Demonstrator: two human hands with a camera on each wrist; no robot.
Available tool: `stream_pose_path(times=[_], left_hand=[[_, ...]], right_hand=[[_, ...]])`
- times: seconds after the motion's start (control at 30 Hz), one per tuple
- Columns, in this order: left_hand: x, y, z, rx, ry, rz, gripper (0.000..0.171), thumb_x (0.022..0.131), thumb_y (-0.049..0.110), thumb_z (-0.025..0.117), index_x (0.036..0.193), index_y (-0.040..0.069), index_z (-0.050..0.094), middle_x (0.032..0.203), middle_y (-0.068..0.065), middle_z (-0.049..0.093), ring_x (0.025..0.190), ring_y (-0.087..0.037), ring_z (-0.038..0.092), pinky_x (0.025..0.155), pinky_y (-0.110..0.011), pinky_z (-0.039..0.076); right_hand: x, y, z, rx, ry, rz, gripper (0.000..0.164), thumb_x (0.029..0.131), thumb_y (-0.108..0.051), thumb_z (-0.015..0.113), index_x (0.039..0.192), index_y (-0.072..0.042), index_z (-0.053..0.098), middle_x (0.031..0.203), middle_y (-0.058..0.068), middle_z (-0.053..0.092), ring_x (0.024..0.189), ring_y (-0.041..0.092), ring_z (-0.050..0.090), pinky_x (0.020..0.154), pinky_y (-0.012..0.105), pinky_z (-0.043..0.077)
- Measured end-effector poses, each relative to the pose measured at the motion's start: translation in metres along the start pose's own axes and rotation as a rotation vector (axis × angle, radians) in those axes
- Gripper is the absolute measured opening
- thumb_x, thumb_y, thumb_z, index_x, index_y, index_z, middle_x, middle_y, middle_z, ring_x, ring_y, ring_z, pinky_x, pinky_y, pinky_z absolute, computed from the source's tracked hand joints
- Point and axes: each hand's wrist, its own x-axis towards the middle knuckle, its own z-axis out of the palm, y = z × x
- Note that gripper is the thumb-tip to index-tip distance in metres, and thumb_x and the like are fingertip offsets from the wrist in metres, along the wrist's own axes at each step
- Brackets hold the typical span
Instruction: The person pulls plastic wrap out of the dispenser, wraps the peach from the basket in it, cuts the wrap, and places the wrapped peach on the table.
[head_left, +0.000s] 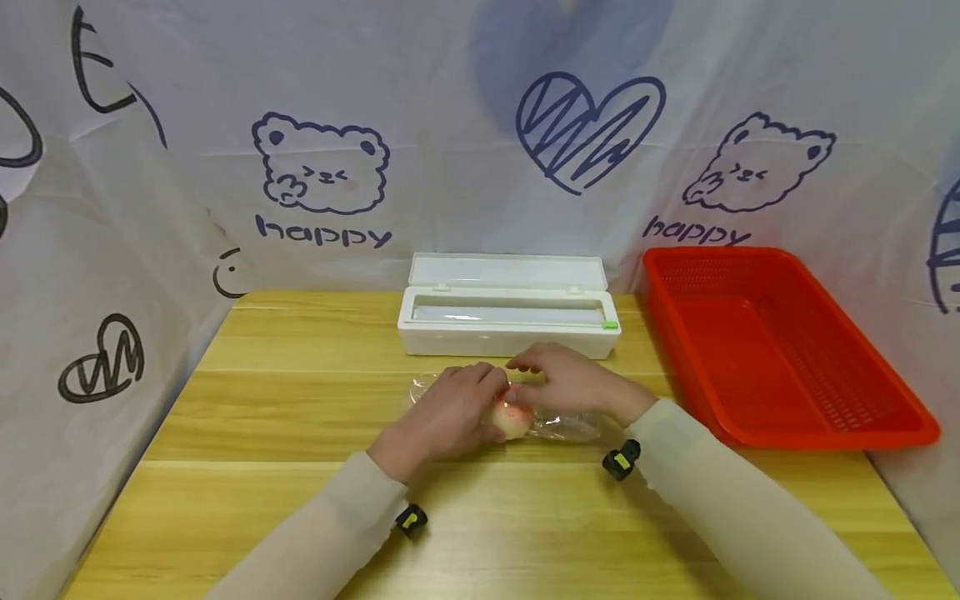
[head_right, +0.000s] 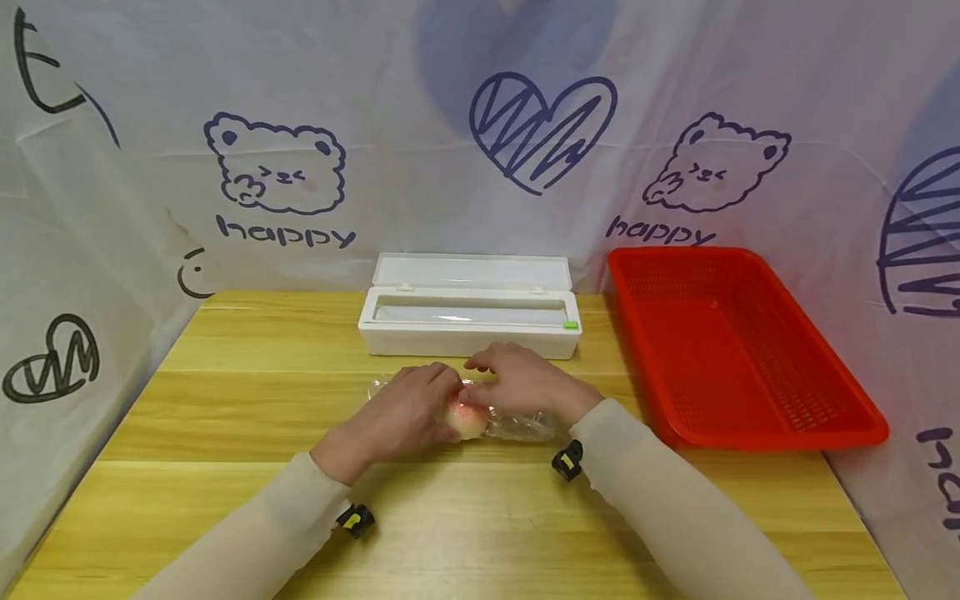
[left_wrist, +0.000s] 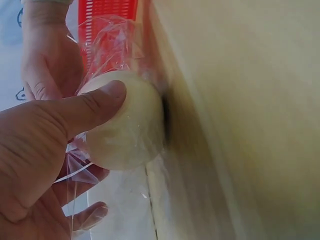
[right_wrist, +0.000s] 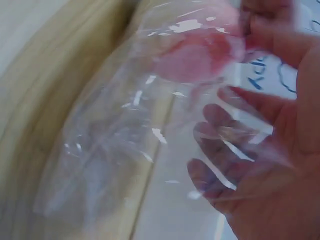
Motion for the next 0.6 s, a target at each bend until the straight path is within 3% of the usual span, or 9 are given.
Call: stream_pose_path(times=[0.1,0.2,0.37,0.47,0.6], left_hand=[[0.002,-0.002,-0.003,-0.046,-0.025,-0.031,0.052,0.076,0.041,0.081,0.11,0.016,0.05,0.107,0.003,0.056,0.101,-0.015,0.054,0.097,-0.043,0.045],[0.006,-0.003,-0.006,-0.102,-0.058,-0.067,0.05,0.076,0.039,0.08,0.111,0.016,0.053,0.106,0.003,0.057,0.094,-0.016,0.055,0.092,-0.04,0.048],[0.016,-0.009,-0.012,-0.227,-0.135,-0.129,0.05,0.078,0.034,0.079,0.118,0.015,0.055,0.108,0.003,0.061,0.091,-0.014,0.057,0.087,-0.034,0.05],[0.022,-0.016,-0.016,-0.317,-0.191,-0.178,0.051,0.08,0.034,0.079,0.121,0.015,0.055,0.109,0.004,0.062,0.093,-0.011,0.057,0.087,-0.032,0.05],[0.032,-0.024,-0.019,-0.441,-0.27,-0.233,0.05,0.081,0.034,0.078,0.122,0.015,0.056,0.111,0.003,0.063,0.095,-0.013,0.058,0.086,-0.032,0.05]], right_hand=[[-0.008,0.002,-0.011,-0.002,0.108,0.04,0.031,0.094,-0.038,0.059,0.111,-0.013,0.066,0.099,0.001,0.067,0.089,0.019,0.058,0.081,0.039,0.05],[-0.018,0.007,-0.021,-0.001,0.162,0.089,0.017,0.096,-0.028,0.058,0.096,-0.014,0.068,0.08,0.0,0.063,0.074,0.019,0.054,0.068,0.035,0.046],[-0.031,0.009,-0.024,0.07,0.177,0.101,0.014,0.094,-0.03,0.063,0.094,-0.016,0.067,0.082,0.0,0.063,0.078,0.019,0.055,0.071,0.035,0.048],[-0.032,0.001,-0.015,0.037,0.184,0.062,0.027,0.089,-0.036,0.069,0.107,-0.016,0.066,0.102,0.002,0.065,0.094,0.021,0.056,0.085,0.04,0.051],[-0.029,-0.009,0.005,-0.122,0.173,-0.022,0.064,0.077,-0.044,0.078,0.128,-0.012,0.055,0.123,0.005,0.059,0.111,0.023,0.051,0.098,0.047,0.045]])
